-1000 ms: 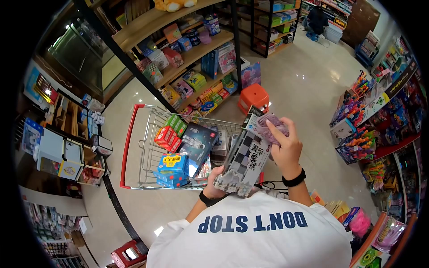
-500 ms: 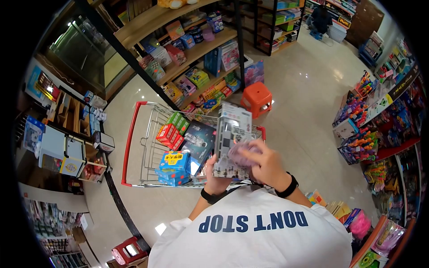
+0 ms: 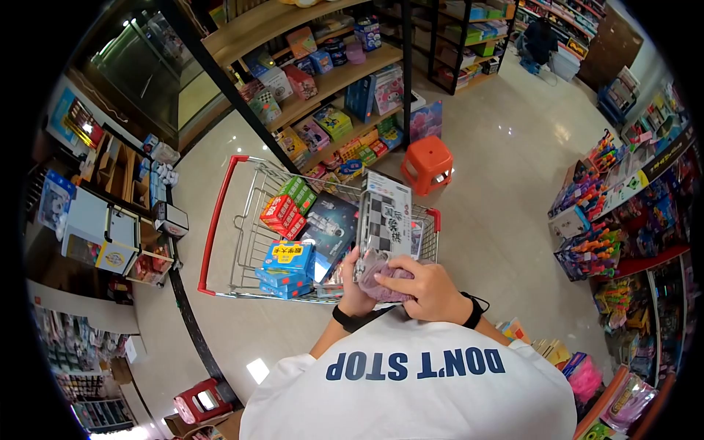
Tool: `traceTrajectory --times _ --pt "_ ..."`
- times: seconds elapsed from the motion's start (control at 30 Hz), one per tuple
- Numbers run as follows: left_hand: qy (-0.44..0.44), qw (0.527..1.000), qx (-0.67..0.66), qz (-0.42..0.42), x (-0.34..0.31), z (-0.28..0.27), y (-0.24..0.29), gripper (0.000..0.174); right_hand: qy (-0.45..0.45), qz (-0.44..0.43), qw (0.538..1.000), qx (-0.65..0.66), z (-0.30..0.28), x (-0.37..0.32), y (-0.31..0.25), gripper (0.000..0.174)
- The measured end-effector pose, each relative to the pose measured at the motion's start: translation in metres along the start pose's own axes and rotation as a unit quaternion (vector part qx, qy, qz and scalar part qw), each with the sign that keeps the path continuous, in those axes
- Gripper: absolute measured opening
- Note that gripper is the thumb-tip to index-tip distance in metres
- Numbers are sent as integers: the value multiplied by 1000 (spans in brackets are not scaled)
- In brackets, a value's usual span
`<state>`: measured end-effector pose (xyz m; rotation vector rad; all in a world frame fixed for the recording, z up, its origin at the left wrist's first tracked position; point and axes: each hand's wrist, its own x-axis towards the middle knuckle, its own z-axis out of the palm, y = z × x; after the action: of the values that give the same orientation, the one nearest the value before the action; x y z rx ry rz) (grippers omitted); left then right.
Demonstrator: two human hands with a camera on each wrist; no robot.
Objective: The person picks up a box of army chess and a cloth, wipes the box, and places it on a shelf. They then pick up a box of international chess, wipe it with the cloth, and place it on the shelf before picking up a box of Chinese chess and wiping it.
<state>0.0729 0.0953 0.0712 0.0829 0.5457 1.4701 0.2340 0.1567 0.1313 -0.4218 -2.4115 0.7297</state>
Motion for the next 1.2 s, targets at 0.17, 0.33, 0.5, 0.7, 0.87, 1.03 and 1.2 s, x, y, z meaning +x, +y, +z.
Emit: traceTrajectory --times 0.17,0.33,0.5,0.7,0.87,1.03,1.2 --pt "8 997 68 40 -6 9 3 57 59 129 982 123 -4 -6 6 43" --pt "-63 979 194 15 -14 2 1 65 211 202 948 125 -11 -7 24 38" --pt "-141 780 580 190 -4 19 -9 85 205 275 891 297 -4 -6 15 44" --pt "-84 726 654 195 -16 35 -12 98 254 352 756 490 2 -16 16 34" --pt "-44 936 339 87 -9 34 -9 81 239 327 752 520 -4 -22 19 40" --pt "-46 984 161 -58 -8 17 6 61 309 286 730 538 11 -26 29 40" --pt "-25 973 231 -2 -17 21 9 70 369 264 814 362 -5 -14 39 36"
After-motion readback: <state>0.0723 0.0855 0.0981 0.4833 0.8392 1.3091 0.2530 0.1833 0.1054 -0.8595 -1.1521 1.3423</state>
